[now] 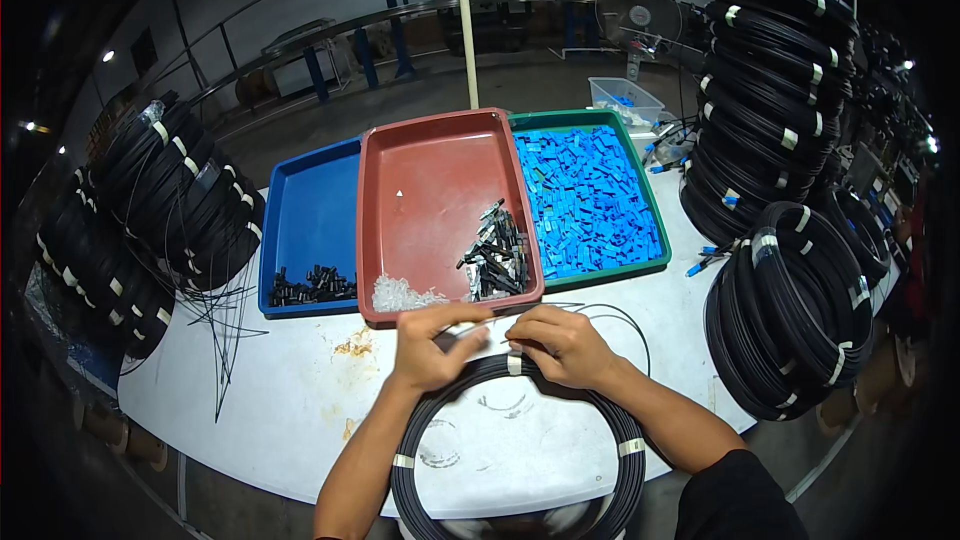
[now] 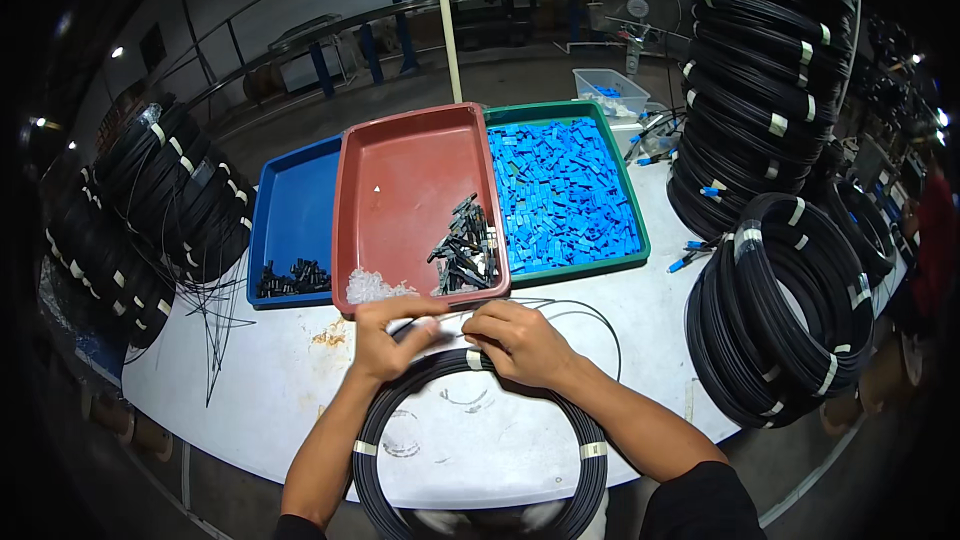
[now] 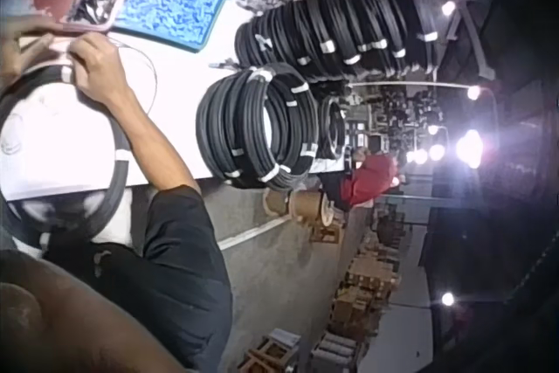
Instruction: The person attaches connector pieces from trays onto the ends of a coiled cable by hand, stacks the finished cable coil onto a pile, and attaches connector pieces onto another cable coil.
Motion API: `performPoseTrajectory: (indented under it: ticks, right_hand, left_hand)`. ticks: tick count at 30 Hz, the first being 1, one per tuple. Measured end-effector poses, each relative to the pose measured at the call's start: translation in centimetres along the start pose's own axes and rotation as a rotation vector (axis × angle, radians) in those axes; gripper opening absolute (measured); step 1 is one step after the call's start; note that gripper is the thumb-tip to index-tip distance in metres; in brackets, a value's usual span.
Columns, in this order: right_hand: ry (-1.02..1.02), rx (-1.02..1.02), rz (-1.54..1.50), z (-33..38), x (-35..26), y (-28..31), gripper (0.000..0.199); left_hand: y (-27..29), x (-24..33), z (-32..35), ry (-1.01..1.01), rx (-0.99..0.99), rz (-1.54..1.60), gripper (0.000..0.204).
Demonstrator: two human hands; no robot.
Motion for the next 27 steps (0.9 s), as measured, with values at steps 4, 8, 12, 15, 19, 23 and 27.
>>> performPoseTrajectory:
  ticks: [4, 8, 12, 15, 19, 23, 27]
  right_hand:
    - [-0.022, -0.001, 0.027, 0.2, 0.3, 0.0, 0.012]
    - [0.0, 0.013, 0.043, 0.1, 0.3, -0.1, 0.014]
    - [-0.012, -0.004, 0.03, 0.4, 0.6, -0.3, 0.011]
    - [-0.023, -0.017, 0.023, 0.5, 0.6, -0.2, 0.01]
    - [-0.019, -0.016, 0.003, 0.3, 0.4, -0.5, 0.01]
    - [-0.035, -0.022, -0.015, 0.2, 0.4, -0.4, 0.01]
    - [-0.03, -0.014, -0.009, 0.2, 0.4, -0.3, 0.009]
  left_hand:
    - [1.0, -1.7, -1.9, 0.089, 0.033, -0.195, 0.019]
    - [0.0, -3.9, -3.6, 0.106, -0.086, -0.355, 0.023]
    - [-2.3, -5.3, -5.6, 0.39, -0.24, -0.515, 0.053]
    - [-4.0, -6.5, -7.0, 0.605, -0.371, -0.638, 0.088]
    - [-5.2, -9.1, -9.0, 0.525, -0.28, -0.669, 0.084]
    - [-6.0, -10.8, -10.6, 0.731, -0.138, -0.113, 0.071]
    - [-6.1, -11.2, -11.3, 0.643, 0.028, 0.246, 0.056]
Point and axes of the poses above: each hand's wrist, its own z-axis away from the middle knuckle, its own y-axis out of the back of the hand, x = y × z, the point moved 7 cm from there along -z, towards the middle knuckle, and after that the axes turned 5 degrees about -z, right-handed, at the moved point
